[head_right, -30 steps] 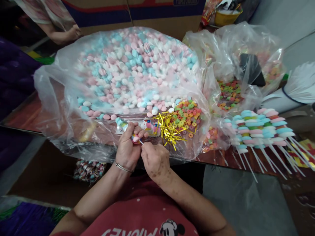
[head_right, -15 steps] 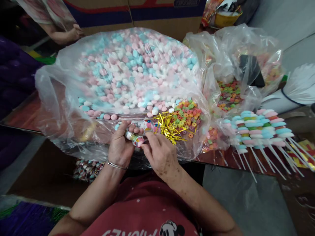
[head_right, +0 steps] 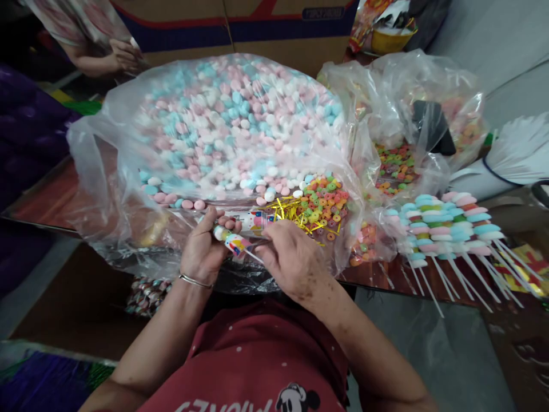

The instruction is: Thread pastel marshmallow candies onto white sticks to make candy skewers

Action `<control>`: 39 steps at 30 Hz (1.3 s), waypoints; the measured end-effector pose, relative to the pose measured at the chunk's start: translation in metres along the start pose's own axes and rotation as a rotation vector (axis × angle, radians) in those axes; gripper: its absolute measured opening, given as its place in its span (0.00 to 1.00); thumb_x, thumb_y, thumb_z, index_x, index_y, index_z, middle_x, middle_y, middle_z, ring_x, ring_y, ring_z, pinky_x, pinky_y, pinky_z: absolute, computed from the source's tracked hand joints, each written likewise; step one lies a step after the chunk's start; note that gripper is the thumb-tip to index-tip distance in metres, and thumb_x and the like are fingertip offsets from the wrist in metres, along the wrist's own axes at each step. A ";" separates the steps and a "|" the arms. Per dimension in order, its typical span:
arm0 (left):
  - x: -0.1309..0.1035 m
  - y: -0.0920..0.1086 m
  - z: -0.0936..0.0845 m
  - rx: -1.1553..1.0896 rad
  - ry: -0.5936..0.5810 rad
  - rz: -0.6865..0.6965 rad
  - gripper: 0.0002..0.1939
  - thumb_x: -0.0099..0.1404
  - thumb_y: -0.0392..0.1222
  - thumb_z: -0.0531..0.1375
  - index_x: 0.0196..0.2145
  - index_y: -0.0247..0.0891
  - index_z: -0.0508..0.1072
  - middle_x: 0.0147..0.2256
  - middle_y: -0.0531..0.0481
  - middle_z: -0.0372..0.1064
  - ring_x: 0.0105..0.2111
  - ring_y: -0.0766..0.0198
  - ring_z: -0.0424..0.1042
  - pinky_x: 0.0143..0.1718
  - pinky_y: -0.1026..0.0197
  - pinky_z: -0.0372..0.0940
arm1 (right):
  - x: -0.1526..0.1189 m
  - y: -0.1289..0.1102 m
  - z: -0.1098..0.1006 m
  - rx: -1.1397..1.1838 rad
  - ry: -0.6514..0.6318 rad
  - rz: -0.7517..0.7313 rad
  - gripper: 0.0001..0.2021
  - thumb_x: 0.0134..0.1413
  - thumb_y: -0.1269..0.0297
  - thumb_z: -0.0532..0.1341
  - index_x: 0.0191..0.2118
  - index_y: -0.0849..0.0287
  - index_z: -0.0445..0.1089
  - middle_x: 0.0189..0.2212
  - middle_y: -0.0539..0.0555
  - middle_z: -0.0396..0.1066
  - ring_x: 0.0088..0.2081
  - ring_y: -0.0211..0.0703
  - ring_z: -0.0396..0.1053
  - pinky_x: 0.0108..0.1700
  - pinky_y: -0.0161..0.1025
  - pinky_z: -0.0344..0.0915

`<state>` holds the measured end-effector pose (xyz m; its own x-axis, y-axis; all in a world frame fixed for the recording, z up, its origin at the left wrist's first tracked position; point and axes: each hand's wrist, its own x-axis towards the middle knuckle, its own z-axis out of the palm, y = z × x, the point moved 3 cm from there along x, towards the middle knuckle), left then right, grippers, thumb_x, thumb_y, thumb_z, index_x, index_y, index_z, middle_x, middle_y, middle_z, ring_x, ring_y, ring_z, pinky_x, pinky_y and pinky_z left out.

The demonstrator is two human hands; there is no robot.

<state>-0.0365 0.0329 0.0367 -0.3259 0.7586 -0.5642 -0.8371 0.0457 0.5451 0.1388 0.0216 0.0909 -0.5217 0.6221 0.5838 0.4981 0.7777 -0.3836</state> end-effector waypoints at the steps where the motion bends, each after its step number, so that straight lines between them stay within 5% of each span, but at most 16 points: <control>1: -0.002 0.000 0.002 0.003 -0.011 0.016 0.19 0.71 0.35 0.54 0.21 0.33 0.65 0.16 0.57 0.60 0.16 0.72 0.64 0.33 0.64 0.70 | 0.002 -0.004 0.003 -0.021 -0.054 0.000 0.06 0.65 0.66 0.53 0.42 0.61 0.64 0.36 0.58 0.71 0.38 0.45 0.68 0.39 0.41 0.67; 7: -0.014 -0.003 0.011 0.045 -0.124 0.074 0.15 0.68 0.37 0.59 0.23 0.33 0.68 0.17 0.56 0.63 0.19 0.70 0.67 0.35 0.62 0.71 | 0.004 -0.015 0.021 -0.214 -0.230 -0.055 0.10 0.65 0.71 0.51 0.34 0.60 0.67 0.30 0.55 0.71 0.33 0.43 0.66 0.37 0.40 0.63; 13: -0.012 -0.007 0.010 0.005 -0.052 -0.095 0.18 0.72 0.38 0.54 0.23 0.33 0.68 0.17 0.56 0.61 0.18 0.71 0.65 0.36 0.61 0.72 | 0.004 -0.006 0.002 -0.020 -0.118 0.051 0.12 0.66 0.71 0.48 0.32 0.59 0.64 0.27 0.52 0.69 0.30 0.39 0.66 0.35 0.36 0.63; 16: -0.009 -0.004 0.011 -0.054 0.010 -0.105 0.22 0.74 0.39 0.51 0.21 0.33 0.65 0.17 0.56 0.60 0.18 0.73 0.64 0.38 0.62 0.72 | 0.000 -0.007 -0.008 0.137 -0.082 0.130 0.06 0.66 0.65 0.52 0.38 0.59 0.64 0.29 0.51 0.69 0.29 0.37 0.68 0.32 0.33 0.64; 19: -0.007 -0.002 0.013 -0.095 0.012 -0.055 0.24 0.74 0.41 0.49 0.20 0.34 0.64 0.17 0.56 0.60 0.18 0.73 0.64 0.40 0.62 0.72 | -0.007 -0.011 -0.007 0.029 -0.126 0.091 0.07 0.65 0.61 0.55 0.41 0.59 0.66 0.30 0.52 0.72 0.32 0.40 0.70 0.35 0.36 0.65; 23: -0.003 -0.002 0.008 -0.016 -0.053 -0.047 0.21 0.73 0.44 0.51 0.23 0.34 0.67 0.21 0.52 0.66 0.24 0.69 0.70 0.43 0.58 0.71 | -0.011 -0.004 -0.006 -0.194 -0.102 0.032 0.12 0.66 0.70 0.50 0.33 0.59 0.69 0.27 0.53 0.72 0.31 0.41 0.69 0.36 0.38 0.64; 25: -0.001 0.007 -0.002 0.078 -0.076 0.082 0.17 0.70 0.47 0.56 0.27 0.34 0.70 0.28 0.48 0.71 0.32 0.63 0.74 0.45 0.55 0.70 | -0.009 0.004 -0.015 -0.226 -0.067 0.037 0.13 0.67 0.70 0.50 0.34 0.60 0.69 0.28 0.54 0.73 0.32 0.41 0.69 0.36 0.38 0.64; 27: -0.006 0.027 -0.012 0.180 -0.065 0.437 0.09 0.64 0.46 0.63 0.33 0.38 0.72 0.36 0.49 0.73 0.42 0.61 0.74 0.51 0.55 0.67 | -0.005 0.011 -0.027 -0.226 -0.088 0.016 0.13 0.67 0.69 0.50 0.35 0.61 0.70 0.29 0.55 0.73 0.32 0.42 0.69 0.37 0.39 0.65; 29: -0.021 0.048 -0.015 0.387 -0.078 0.807 0.14 0.57 0.43 0.69 0.41 0.42 0.74 0.46 0.50 0.72 0.51 0.61 0.70 0.57 0.58 0.62 | 0.001 0.015 -0.037 -0.211 -0.161 -0.035 0.14 0.68 0.68 0.49 0.34 0.60 0.70 0.29 0.55 0.73 0.33 0.42 0.69 0.37 0.40 0.65; 30: -0.029 0.052 -0.011 0.575 -0.175 0.824 0.18 0.55 0.42 0.70 0.44 0.43 0.75 0.49 0.49 0.71 0.55 0.59 0.67 0.60 0.58 0.59 | 0.004 0.016 -0.041 -0.199 -0.207 -0.070 0.15 0.68 0.68 0.48 0.34 0.60 0.70 0.30 0.55 0.73 0.34 0.43 0.69 0.38 0.40 0.65; 34: -0.057 0.040 0.011 1.057 -0.678 0.538 0.19 0.50 0.33 0.72 0.42 0.42 0.80 0.46 0.44 0.75 0.51 0.54 0.70 0.59 0.57 0.59 | 0.019 0.015 -0.044 -0.126 -0.347 -0.189 0.16 0.68 0.67 0.47 0.37 0.60 0.71 0.33 0.57 0.75 0.35 0.44 0.70 0.38 0.42 0.66; 39: -0.060 0.013 0.016 0.986 -0.686 0.403 0.16 0.49 0.28 0.70 0.37 0.41 0.83 0.37 0.45 0.79 0.38 0.59 0.75 0.45 0.63 0.65 | 0.035 0.013 -0.039 -0.040 -0.446 -0.269 0.13 0.67 0.67 0.51 0.38 0.61 0.72 0.33 0.57 0.75 0.37 0.45 0.71 0.41 0.43 0.68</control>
<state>-0.0206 -0.0011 0.0873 0.0605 0.9979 0.0245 0.0459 -0.0273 0.9986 0.1544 0.0499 0.1343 -0.8750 0.3854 0.2930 0.3271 0.9168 -0.2291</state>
